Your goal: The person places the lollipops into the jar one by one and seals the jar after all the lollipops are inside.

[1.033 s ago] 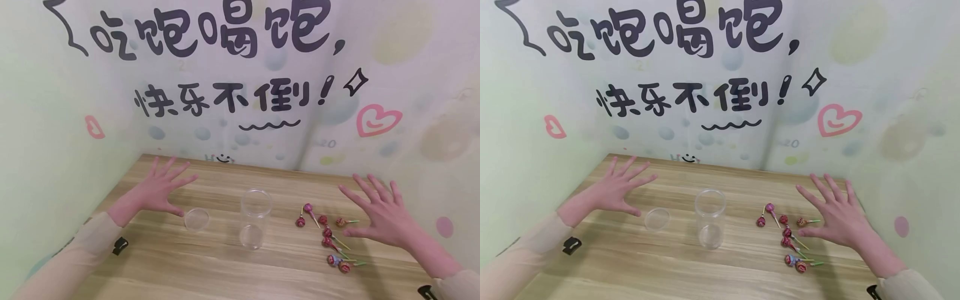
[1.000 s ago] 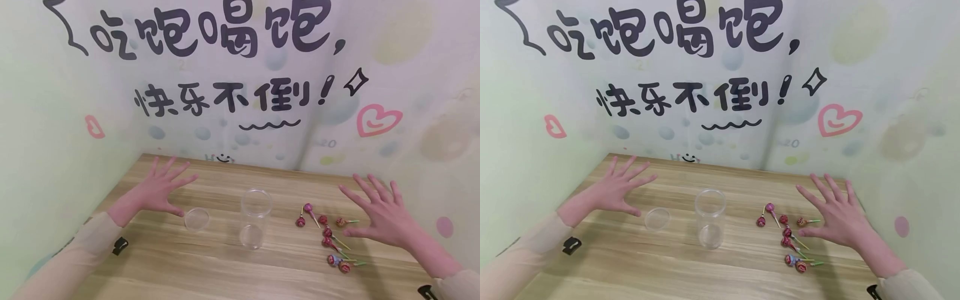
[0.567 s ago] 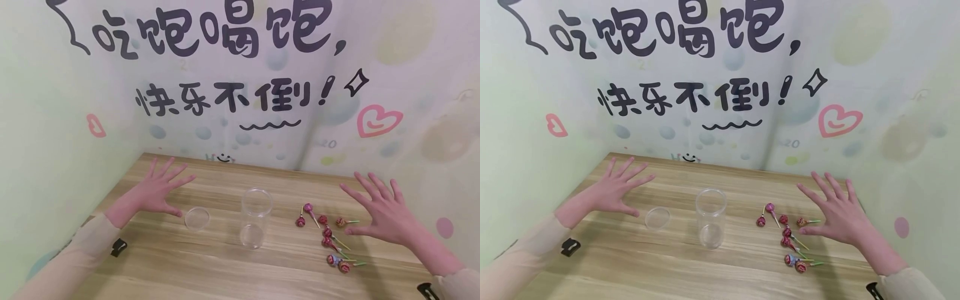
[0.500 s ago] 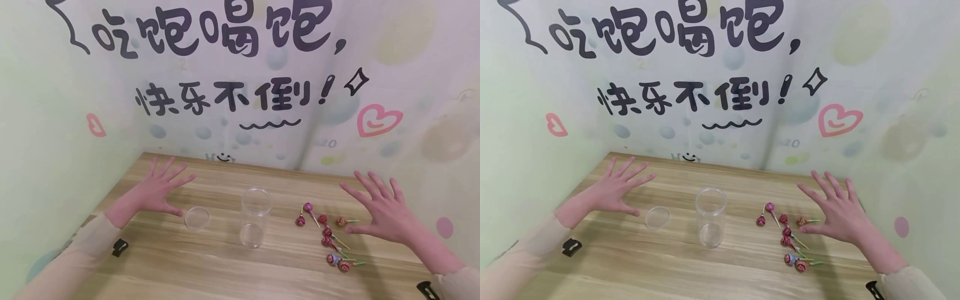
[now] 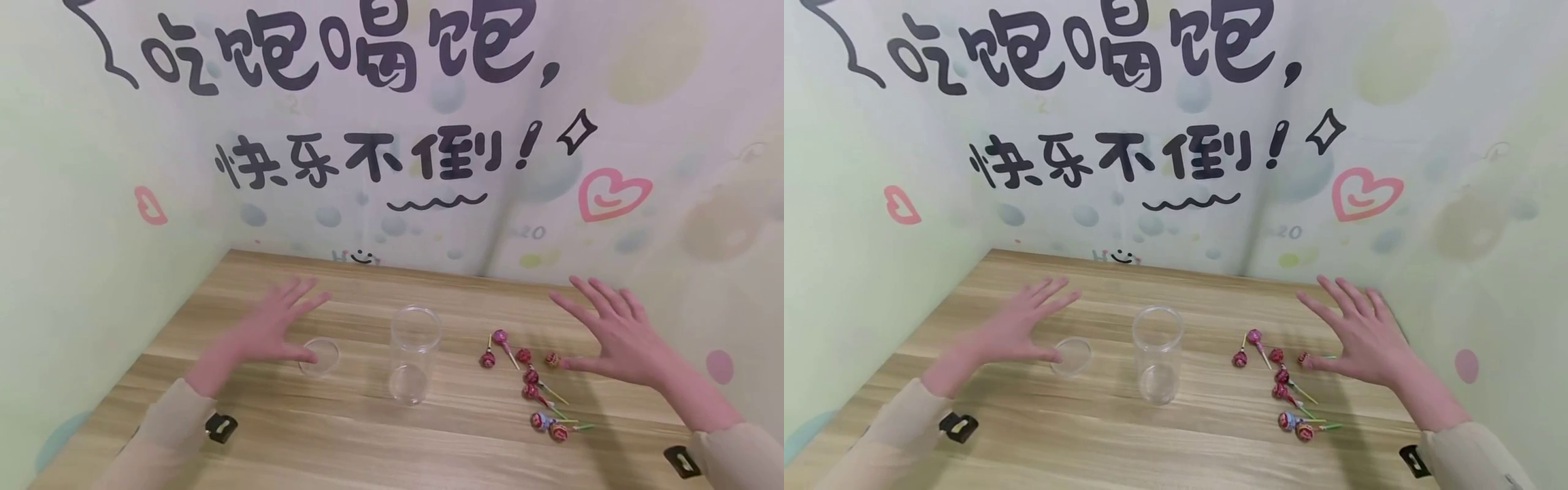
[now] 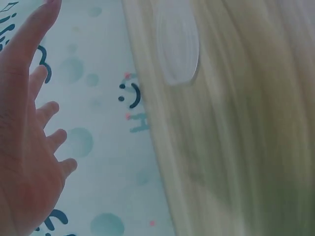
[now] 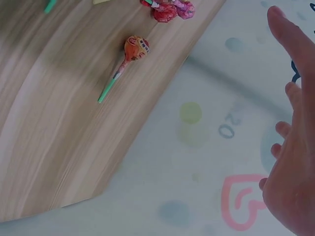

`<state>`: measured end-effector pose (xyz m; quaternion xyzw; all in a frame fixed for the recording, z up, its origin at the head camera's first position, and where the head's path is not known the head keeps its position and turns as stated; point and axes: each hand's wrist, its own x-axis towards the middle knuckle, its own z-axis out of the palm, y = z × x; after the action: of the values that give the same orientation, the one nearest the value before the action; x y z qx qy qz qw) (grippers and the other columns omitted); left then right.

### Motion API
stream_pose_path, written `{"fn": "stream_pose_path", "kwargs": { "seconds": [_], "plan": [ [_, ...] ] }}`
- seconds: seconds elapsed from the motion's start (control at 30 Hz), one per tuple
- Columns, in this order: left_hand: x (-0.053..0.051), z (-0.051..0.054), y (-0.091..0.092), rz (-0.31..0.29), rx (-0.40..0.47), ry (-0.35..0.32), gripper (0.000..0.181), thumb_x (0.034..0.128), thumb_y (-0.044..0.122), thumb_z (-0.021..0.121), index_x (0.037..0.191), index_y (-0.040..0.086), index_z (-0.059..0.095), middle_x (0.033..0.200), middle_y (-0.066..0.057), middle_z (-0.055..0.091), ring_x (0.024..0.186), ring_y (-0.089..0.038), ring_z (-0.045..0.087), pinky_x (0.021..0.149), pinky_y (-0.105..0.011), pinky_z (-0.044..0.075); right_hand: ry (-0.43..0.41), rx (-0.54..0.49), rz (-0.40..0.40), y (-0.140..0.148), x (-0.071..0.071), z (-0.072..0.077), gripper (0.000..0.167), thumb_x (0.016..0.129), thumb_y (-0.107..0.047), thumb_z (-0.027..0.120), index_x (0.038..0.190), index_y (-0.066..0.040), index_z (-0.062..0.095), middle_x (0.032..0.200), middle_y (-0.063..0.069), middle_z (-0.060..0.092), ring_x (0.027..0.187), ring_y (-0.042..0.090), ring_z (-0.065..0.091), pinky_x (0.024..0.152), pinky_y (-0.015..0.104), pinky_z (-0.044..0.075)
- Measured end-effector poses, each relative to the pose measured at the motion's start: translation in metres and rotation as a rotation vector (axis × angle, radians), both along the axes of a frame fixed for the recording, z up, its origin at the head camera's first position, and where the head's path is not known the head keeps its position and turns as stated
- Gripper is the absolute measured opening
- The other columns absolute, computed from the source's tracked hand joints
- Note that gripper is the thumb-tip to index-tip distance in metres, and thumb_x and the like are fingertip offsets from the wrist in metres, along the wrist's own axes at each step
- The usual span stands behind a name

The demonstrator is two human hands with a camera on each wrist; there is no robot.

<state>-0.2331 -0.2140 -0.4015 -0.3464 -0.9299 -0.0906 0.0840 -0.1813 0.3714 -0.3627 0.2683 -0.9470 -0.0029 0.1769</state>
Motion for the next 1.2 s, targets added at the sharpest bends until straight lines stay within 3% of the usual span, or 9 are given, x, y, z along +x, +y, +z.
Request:
{"fn": "stream_pose_path", "kwargs": {
  "seconds": [0.17,0.37,0.53,0.7,0.8,1.03,1.2],
  "plan": [
    [0.007,-0.014,0.018,-0.037,0.101,-0.079,0.106,0.0701,0.061,0.079,0.156,0.027,0.028,0.166,-0.013,0.018,0.149,-0.043,0.023,0.117,-0.065,0.025,-0.005,-0.042,0.019,0.005,-0.008,-0.004,0.105,0.065,-0.057,0.084,0.153,-0.027,0.035,0.165,0.009,0.022,0.145,0.041,0.023,0.119,0.066,0.006],
    [0.017,-0.027,0.045,-0.041,0.227,-0.175,0.108,0.0695,0.051,0.084,0.157,0.031,0.024,0.166,-0.010,0.017,0.148,-0.043,0.027,0.113,-0.065,0.032,-0.013,-0.075,0.029,0.016,-0.013,-0.014,0.103,0.064,-0.053,0.087,0.151,-0.027,0.039,0.161,0.010,0.029,0.136,0.043,0.031,0.101,0.067,0.024],
    [0.027,-0.033,0.065,-0.032,0.314,-0.240,0.106,0.0706,0.045,0.085,0.157,0.026,0.027,0.165,-0.009,0.021,0.147,-0.042,0.030,0.112,-0.066,0.031,-0.022,-0.094,0.031,0.026,-0.015,-0.022,0.101,0.063,-0.046,0.089,0.150,-0.024,0.042,0.155,0.013,0.038,0.131,0.043,0.036,0.094,0.067,0.030],
    [0.037,-0.039,0.086,0.002,0.395,-0.373,0.111,0.0685,0.042,0.087,0.158,0.027,0.023,0.165,-0.003,0.021,0.150,-0.034,0.028,0.118,-0.060,0.026,-0.014,-0.109,0.053,0.035,-0.017,-0.030,0.094,0.064,-0.039,0.090,0.146,-0.021,0.047,0.140,0.018,0.052,0.122,0.045,0.045,0.092,0.067,0.033],
    [0.042,-0.045,0.097,0.028,0.436,-0.416,0.112,0.0666,0.041,0.089,0.157,0.028,0.024,0.164,-0.002,0.025,0.149,-0.032,0.030,0.119,-0.057,0.027,-0.001,-0.108,0.070,0.039,-0.020,-0.035,0.089,0.063,-0.037,0.090,0.141,-0.017,0.052,0.135,0.019,0.057,0.118,0.044,0.049,0.093,0.064,0.036],
    [0.043,-0.063,0.116,-0.052,0.578,-0.470,0.103,0.0661,0.030,0.091,0.153,0.024,0.035,0.153,-0.006,0.045,0.138,-0.028,0.048,0.113,-0.050,0.041,0.016,-0.112,0.094,0.039,-0.023,-0.048,0.077,0.061,-0.032,0.091,0.130,-0.013,0.061,0.128,0.018,0.063,0.112,0.042,0.056,0.088,0.058,0.041],
    [0.043,-0.071,0.123,-0.059,0.631,-0.550,0.097,0.0668,0.025,0.090,0.149,0.014,0.039,0.146,-0.009,0.051,0.133,-0.027,0.053,0.111,-0.043,0.044,-0.055,-0.139,0.066,0.042,-0.023,-0.061,0.074,0.064,-0.026,0.090,0.130,-0.011,0.061,0.130,0.017,0.062,0.115,0.040,0.055,0.089,0.058,0.043]
  ]
}}
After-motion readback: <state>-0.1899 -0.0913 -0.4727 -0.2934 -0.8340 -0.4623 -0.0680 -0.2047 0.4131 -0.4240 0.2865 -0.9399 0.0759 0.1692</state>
